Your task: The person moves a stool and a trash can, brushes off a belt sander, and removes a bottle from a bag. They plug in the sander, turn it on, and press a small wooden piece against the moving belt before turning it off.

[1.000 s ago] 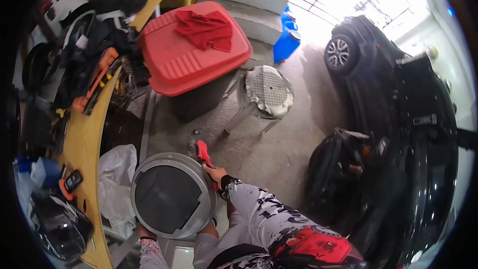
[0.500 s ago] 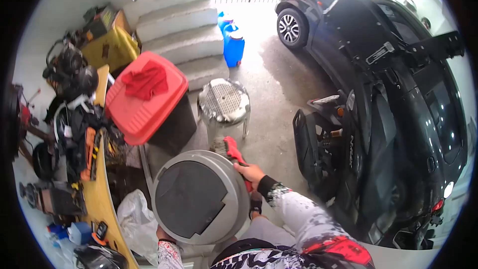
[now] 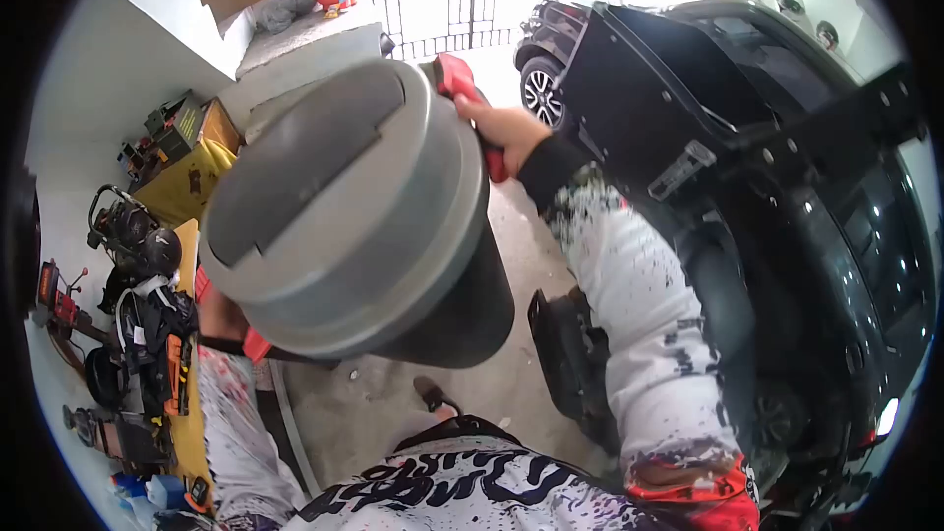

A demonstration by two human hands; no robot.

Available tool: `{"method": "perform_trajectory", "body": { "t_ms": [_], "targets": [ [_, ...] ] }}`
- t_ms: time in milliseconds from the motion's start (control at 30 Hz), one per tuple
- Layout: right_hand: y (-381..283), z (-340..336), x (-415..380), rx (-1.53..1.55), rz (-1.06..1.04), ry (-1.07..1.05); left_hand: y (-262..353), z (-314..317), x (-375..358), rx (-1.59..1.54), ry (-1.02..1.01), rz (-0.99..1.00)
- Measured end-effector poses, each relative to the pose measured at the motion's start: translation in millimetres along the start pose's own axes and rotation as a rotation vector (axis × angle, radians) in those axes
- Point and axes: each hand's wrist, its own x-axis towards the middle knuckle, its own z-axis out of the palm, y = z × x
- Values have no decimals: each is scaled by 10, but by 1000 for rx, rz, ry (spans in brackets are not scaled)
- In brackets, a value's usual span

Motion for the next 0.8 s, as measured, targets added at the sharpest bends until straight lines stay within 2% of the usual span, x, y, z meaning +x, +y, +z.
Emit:
{"method": "perform_trajectory", "body": {
  "t_ms": [67,100,167,233,267,300,367,433,500,567,600,700,767,800],
  "targets": [
    [-488,46,467,-157,-195,93,288,204,585,-77,61,-46],
    [-714,-21,875,-78,-185,-4,433,431,817,-82,57,-29],
    [-1203,-82,1448,-143,-143,-19,612,165,1556,-23,-5,-49],
    [-1736,-164,2048,-149,-200,-53,824,516,2109,-43,97,41],
    [-1939,-153,2325,-141,-235,-78,952,762,2353,-43,206,14],
    [-2127,-38,2354,-9,-193,-52,980,768,2696,-29,203,121],
    [-2575,-135,2748,-123,-296,-60,1061,953,3298,-55,218,121],
    [-2989,-343,3241,-100,-348,-84,1029,1234,3815,-120,295,130],
    [-3301,-597,3697,-100,-383,-93,833,1363,4407,-202,314,143],
    [-3477,-1016,4184,-85,-406,-87,614,2027,4651,-174,387,199],
    [-3527,-1270,4450,-74,-414,-78,422,2161,4905,-184,390,172],
    [-3629,-2189,5432,-44,-419,-37,-175,2585,5781,-224,369,106],
    [-3630,-2936,6161,-20,-393,15,-877,2592,6589,-137,242,129],
    [-3604,-3308,6504,1,-381,46,-1056,2799,6949,-139,316,22]
  ]
}}
